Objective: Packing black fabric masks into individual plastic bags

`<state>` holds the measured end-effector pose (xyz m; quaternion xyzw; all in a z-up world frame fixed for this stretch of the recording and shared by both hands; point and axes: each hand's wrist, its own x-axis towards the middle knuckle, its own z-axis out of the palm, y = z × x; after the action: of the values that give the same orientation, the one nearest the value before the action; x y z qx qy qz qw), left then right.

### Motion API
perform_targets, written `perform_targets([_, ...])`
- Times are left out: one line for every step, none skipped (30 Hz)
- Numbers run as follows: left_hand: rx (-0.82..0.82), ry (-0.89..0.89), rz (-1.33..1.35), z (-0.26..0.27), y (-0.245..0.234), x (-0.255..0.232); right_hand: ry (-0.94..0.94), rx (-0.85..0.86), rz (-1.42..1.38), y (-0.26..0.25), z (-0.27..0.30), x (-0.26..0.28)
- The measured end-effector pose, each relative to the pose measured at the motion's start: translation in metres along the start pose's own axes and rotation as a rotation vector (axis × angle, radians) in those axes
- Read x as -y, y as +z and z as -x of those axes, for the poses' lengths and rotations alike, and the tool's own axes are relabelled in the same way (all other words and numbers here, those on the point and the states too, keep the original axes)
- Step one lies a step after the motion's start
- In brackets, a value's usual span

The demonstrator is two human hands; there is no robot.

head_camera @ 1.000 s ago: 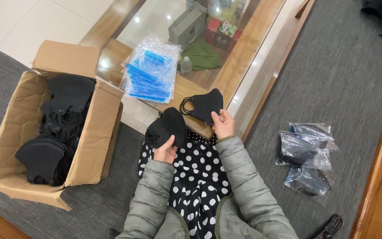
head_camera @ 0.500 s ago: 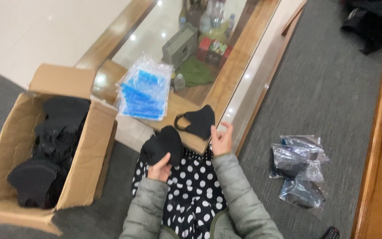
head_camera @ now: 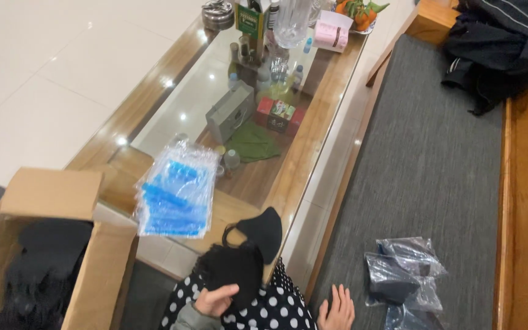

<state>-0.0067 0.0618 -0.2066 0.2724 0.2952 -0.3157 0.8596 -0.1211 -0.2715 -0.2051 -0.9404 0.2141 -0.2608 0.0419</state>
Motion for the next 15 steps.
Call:
perform_targets([-0.003,-0.006,-0.008,0.011,0.026,-0.012,0.010,0.003,0.001,0.010,0.007,-0.008])
perform_targets([0.049,-0.004,-0.064,0.018,0.054,-0.027,0.043,0.050,0.065,0.021,0.012,-0.014])
perform_targets([0.101,-0.003,-0.119,0.025,0.083,-0.042,0.077,0.098,0.128,0.032,0.017,-0.020])
perform_targets([0.106,-0.004,-0.123,0.022,0.099,-0.057,0.081,0.093,0.128,0.039,0.004,-0.021])
perform_targets([0.214,-0.130,-0.350,0.020,0.114,-0.073,0.080,0.079,0.121,0.046,-0.008,-0.022])
perform_targets([0.314,-0.261,-0.580,0.021,0.126,-0.088,0.083,0.070,0.114,0.052,-0.014,-0.021])
perform_targets([0.314,-0.264,-0.586,0.015,0.137,-0.089,0.085,0.061,0.106,0.057,-0.020,-0.020])
perform_targets([0.353,-0.232,-0.458,0.010,0.148,-0.086,0.076,0.053,0.096,0.062,-0.027,-0.023])
perform_targets([0.392,-0.199,-0.330,0.005,0.157,-0.082,0.067,0.046,0.086,0.067,-0.033,-0.026])
perform_targets([0.386,-0.213,-0.331,0.009,0.166,-0.083,0.071,0.046,0.086,0.065,-0.026,-0.028])
perform_targets([0.358,-0.250,-0.280,0.015,0.174,-0.083,0.075,0.047,0.085,0.061,-0.018,-0.029])
perform_targets([0.338,-0.279,-0.237,0.015,0.184,-0.087,0.081,0.034,0.080,0.065,-0.014,-0.028])
perform_targets([0.342,-0.285,-0.247,0.015,0.180,-0.089,0.087,0.021,0.076,0.068,-0.009,-0.027])
perform_targets([0.269,-0.316,-0.218,0.015,0.176,-0.085,0.083,0.009,0.078,0.067,-0.004,-0.034])
perform_targets([0.197,-0.346,-0.189,0.017,0.171,-0.080,0.079,-0.002,0.080,0.064,0.003,-0.040])
